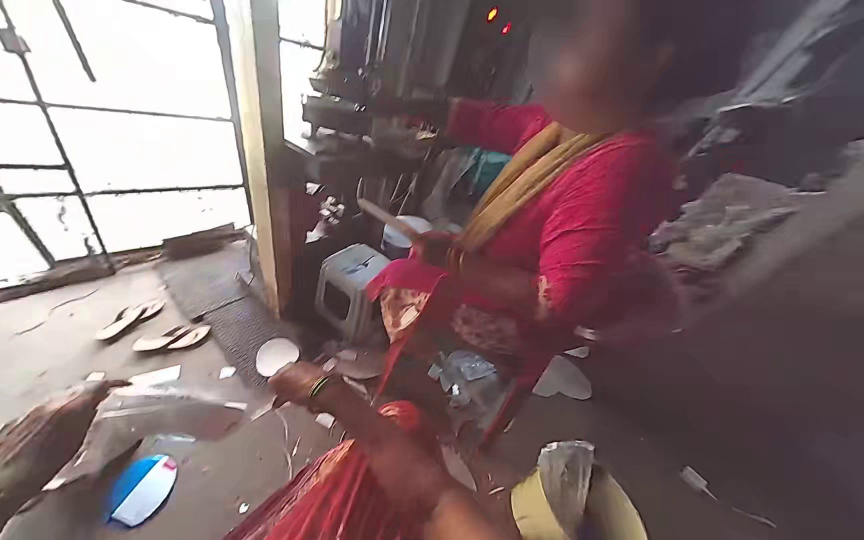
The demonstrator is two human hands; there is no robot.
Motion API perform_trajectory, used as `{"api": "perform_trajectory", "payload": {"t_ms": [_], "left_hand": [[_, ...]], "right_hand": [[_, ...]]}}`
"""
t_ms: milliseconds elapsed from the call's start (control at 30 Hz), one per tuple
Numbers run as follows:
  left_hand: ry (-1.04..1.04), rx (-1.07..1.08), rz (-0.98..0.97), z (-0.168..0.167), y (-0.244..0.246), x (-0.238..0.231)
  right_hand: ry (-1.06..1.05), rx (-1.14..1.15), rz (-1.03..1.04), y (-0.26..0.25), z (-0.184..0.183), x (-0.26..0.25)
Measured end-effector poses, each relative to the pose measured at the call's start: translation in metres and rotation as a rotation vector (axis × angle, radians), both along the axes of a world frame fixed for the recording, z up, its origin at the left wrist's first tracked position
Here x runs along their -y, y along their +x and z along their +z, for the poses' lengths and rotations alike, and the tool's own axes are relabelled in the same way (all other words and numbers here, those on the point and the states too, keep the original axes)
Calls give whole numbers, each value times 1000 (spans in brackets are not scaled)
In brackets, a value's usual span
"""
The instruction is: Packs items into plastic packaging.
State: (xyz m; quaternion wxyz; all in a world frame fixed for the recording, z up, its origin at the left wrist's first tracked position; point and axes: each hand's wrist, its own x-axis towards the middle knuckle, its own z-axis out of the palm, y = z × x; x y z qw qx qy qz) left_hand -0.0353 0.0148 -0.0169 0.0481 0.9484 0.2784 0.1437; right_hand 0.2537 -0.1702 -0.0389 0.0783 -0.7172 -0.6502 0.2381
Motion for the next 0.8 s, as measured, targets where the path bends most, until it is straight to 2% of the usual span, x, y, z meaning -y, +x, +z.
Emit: {"api": "perform_trajectory", "payload": {"t_ms": [67,133,167,200,267,367,400,433,567,633,733,800], "left_hand": [[-80,-107,66,-8,-7,-7],[-315,-226,163,-25,-6,-14],[-398,-226,133,-49,-11,-29],[-394,-251,98,-72,-16,-44],[-430,-441,58,-91,-14,-47],[-330,-664,-138,-83,-2,-20],[-397,-791,-17,-64,14,5],[-470,-826,51,-54,22,20],[-794,-878,64,-47,35,38],[-1013,-752,-17,-54,36,35],[-1232,-516,-130,-35,37,44],[-1326,-280,-133,-18,39,51]], "right_hand": [[29,63,30,1,1,-4],[108,75,24,5,8,0],[169,78,34,9,8,0],[216,77,52,11,7,-1],[271,84,86,14,6,-4],[316,65,66,20,4,-5],[324,66,44,22,5,-4],[318,59,18,24,9,-2],[348,-3,-57,39,18,0],[341,-26,-142,49,22,3],[338,0,-237,62,28,9],[318,23,-308,68,34,14]]}}
